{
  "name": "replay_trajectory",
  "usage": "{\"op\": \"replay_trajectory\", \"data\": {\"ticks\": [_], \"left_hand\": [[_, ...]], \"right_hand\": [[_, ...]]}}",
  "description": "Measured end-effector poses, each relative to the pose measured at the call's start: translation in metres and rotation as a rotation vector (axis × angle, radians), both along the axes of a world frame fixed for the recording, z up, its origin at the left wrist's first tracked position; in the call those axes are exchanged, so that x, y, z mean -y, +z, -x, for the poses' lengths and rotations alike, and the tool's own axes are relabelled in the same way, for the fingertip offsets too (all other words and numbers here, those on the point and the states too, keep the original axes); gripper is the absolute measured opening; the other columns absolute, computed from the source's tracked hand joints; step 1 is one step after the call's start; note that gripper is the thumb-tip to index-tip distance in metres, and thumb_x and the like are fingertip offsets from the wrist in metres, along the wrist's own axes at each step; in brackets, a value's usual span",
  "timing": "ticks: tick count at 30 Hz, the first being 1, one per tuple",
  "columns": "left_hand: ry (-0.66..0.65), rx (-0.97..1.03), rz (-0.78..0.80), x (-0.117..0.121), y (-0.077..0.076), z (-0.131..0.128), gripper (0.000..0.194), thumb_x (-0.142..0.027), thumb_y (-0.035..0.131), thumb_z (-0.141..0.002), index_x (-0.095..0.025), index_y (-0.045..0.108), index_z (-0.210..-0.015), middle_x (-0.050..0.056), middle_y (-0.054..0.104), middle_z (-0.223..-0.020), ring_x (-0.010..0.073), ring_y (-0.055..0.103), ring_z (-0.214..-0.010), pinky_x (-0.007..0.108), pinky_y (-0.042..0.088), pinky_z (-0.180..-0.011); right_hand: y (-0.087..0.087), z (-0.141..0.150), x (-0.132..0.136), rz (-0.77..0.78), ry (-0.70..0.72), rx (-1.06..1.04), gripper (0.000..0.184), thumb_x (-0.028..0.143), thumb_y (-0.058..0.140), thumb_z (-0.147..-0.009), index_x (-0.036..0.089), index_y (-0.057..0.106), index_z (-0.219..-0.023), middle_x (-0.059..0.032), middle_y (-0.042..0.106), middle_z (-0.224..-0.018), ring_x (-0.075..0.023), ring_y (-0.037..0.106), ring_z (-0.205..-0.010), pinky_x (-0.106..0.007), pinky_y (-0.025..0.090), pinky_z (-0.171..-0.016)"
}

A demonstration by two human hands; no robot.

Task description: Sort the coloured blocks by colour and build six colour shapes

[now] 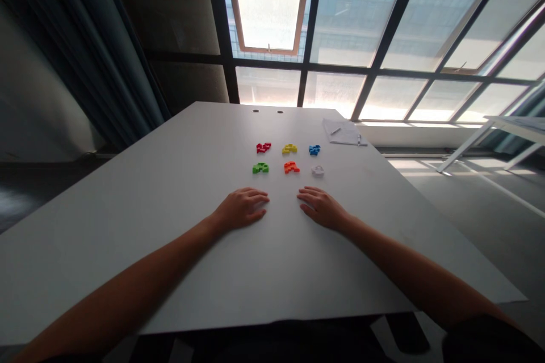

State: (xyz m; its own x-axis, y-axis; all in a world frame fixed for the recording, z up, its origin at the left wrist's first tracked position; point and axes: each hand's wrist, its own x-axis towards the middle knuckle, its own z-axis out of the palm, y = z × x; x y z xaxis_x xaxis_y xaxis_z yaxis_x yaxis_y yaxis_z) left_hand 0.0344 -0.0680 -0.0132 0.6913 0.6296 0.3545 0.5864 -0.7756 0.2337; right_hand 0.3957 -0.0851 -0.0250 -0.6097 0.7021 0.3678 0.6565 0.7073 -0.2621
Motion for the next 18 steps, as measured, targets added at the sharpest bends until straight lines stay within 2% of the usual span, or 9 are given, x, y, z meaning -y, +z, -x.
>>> {"op": "replay_trajectory", "data": {"ticks": [18], "left_hand": [[0.006,-0.007,-0.001,0.0010,0.0019,0.0000,0.035,-0.045,0.067,-0.106,-0.029,0.085,-0.132,0.006,0.083,-0.140,0.0292,0.078,-0.129,0.046,0.065,-0.113]], "right_hand": [[-0.0007,-0.0008,0.0004,-0.028,0.015,-0.043,0.035,0.026,0.071,-0.110,0.021,0.082,-0.143,-0.0167,0.079,-0.147,-0.0352,0.072,-0.144,-0.056,0.060,-0.124]]}}
